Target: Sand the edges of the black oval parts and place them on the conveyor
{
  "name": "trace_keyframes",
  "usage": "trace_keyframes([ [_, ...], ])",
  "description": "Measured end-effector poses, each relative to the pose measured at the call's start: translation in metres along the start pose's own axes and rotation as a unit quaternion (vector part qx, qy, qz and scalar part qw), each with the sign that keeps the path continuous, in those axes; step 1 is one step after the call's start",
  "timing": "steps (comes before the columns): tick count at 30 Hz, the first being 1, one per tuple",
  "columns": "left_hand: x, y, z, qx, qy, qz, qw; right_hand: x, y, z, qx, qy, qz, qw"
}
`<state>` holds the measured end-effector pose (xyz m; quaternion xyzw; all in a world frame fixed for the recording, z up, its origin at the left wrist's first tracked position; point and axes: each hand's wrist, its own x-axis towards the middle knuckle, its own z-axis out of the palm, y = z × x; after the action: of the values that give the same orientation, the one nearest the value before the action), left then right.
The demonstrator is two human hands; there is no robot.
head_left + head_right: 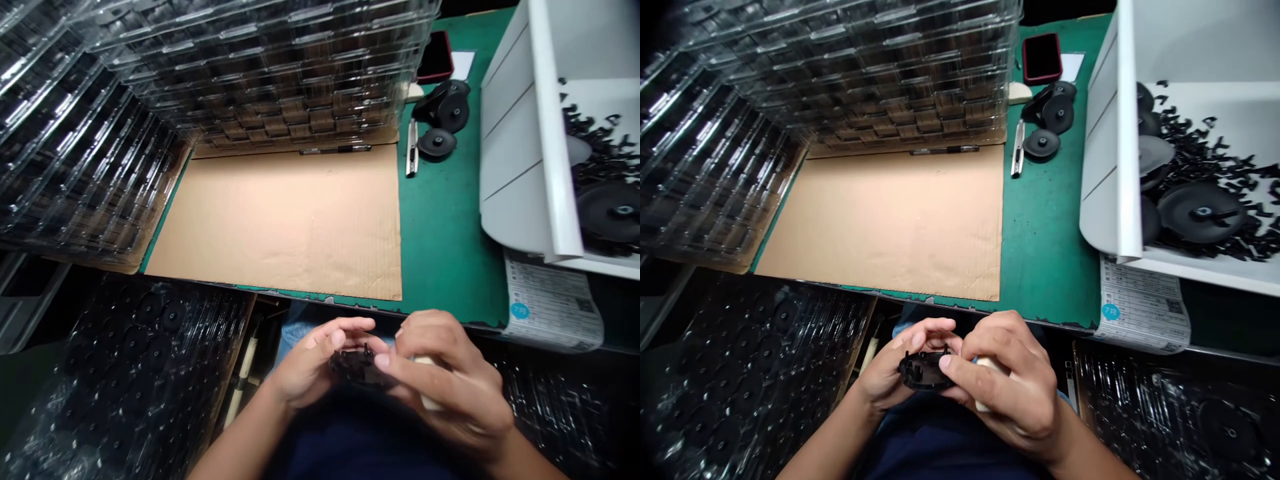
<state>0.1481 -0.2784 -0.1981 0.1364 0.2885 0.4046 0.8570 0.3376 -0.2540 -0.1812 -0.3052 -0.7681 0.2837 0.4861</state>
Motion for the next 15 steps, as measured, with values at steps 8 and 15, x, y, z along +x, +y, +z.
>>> trace_keyframes([
  [8, 0.002, 0.024, -0.013, 0.136, 0.118, 0.030, 0.983, -0.058, 0.002, -0.047, -0.070, 0.040, 0.242, 0.967],
  [15, 0.023, 0.036, -0.029, 0.232, 0.209, -0.016, 0.950, -0.189, -0.023, -0.143, -0.294, 0.181, 0.490, 0.800],
])
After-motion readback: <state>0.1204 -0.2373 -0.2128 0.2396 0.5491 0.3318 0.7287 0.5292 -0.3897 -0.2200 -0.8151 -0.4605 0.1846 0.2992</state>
